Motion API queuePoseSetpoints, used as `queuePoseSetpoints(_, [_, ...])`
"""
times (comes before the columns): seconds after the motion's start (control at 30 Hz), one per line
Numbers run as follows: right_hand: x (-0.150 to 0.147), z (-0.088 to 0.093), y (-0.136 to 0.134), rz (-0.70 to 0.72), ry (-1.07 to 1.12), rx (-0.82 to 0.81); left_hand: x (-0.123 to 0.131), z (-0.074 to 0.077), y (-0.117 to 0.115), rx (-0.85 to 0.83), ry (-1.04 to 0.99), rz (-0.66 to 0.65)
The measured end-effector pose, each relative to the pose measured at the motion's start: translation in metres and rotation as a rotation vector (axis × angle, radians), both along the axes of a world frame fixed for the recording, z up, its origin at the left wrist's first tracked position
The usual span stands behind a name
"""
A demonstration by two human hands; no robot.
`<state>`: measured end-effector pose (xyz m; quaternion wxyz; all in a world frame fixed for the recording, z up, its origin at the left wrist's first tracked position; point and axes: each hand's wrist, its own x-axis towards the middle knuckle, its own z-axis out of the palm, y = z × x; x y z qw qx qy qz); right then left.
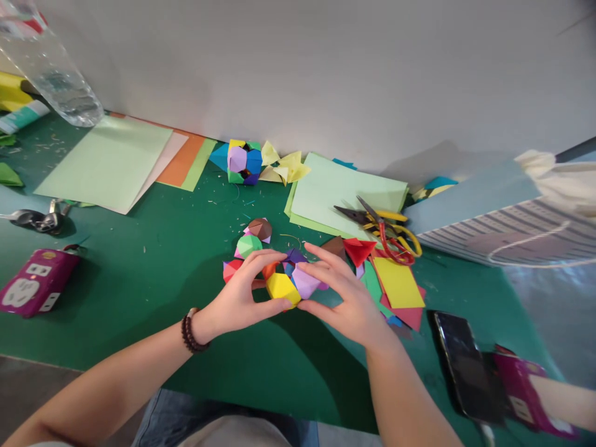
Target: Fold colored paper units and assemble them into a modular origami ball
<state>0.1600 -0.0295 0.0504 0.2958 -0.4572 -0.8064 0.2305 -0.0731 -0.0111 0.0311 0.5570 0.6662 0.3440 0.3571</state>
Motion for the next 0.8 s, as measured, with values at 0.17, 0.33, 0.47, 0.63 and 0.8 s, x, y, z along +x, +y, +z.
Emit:
queuePoseSetpoints(0.17, [0.001, 0.002, -0.005, 0.063, -0.148, -0.021, 0.001, 0.001, -0.001, 0.013, 0.091, -0.074])
queuePoseSetpoints(0.33, [-0.002, 0.007, -0.008, 0.076, -0.249, 0.006, 0.003, 0.004, -0.001, 0.072, 0.109, -0.084])
queuePoseSetpoints(0.47, [-0.003, 0.01, -0.01, 0.077, -0.291, 0.022, 0.003, 0.005, -0.001, 0.112, 0.13, -0.1])
queuePoseSetpoints(0.63, [-0.002, 0.012, -0.011, 0.079, -0.31, 0.018, 0.003, 0.004, -0.002, 0.107, 0.125, -0.081])
queuePoseSetpoints(0.8, [0.0, 0.013, -0.012, 0.09, -0.336, 0.022, 0.003, 0.004, -0.002, 0.085, 0.128, -0.064])
